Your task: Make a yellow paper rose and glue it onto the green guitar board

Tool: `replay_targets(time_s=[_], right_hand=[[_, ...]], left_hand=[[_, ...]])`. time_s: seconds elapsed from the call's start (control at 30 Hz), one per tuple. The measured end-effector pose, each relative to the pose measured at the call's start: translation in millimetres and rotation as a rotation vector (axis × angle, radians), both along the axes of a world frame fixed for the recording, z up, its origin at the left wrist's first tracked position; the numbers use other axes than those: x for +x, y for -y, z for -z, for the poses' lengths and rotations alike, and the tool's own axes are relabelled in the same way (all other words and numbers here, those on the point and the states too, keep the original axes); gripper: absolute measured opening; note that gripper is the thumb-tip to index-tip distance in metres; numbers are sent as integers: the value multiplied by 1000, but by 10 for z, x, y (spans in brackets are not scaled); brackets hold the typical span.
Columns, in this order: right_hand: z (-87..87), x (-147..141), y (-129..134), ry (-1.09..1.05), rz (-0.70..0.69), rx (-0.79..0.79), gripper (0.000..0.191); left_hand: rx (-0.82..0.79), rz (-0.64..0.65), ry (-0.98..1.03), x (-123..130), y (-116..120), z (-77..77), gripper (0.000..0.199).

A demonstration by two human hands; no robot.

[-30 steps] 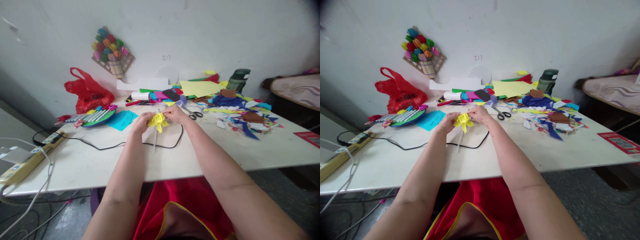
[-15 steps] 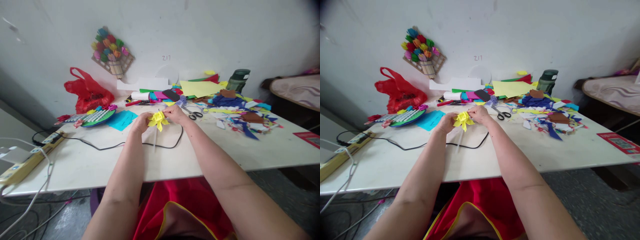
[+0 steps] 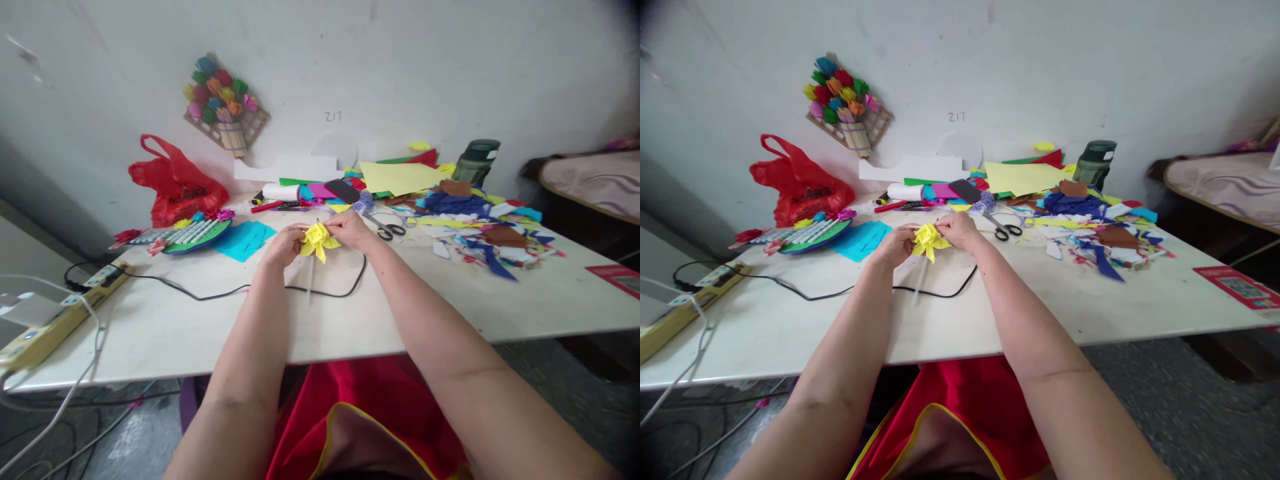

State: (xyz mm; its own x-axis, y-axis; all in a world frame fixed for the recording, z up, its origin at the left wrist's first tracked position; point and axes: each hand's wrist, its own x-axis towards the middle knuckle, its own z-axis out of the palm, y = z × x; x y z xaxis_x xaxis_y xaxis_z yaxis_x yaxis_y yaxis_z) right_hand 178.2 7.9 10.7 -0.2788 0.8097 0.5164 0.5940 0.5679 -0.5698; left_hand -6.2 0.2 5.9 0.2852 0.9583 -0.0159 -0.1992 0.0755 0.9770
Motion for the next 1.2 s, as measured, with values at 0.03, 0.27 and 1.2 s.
replay_targets(time_s=[0.03, 0.27, 1.2], right_hand=[[4, -2, -5, 8, 7, 7, 23], [-16, -21, 1, 46, 49, 27, 22], [9, -19, -11, 99, -2, -30, 26]], left_hand=[[0, 0, -2, 1, -1, 0, 39], [-11, -8, -9, 21, 22, -27, 37], [200, -55, -201, -67, -79, 105, 42]])
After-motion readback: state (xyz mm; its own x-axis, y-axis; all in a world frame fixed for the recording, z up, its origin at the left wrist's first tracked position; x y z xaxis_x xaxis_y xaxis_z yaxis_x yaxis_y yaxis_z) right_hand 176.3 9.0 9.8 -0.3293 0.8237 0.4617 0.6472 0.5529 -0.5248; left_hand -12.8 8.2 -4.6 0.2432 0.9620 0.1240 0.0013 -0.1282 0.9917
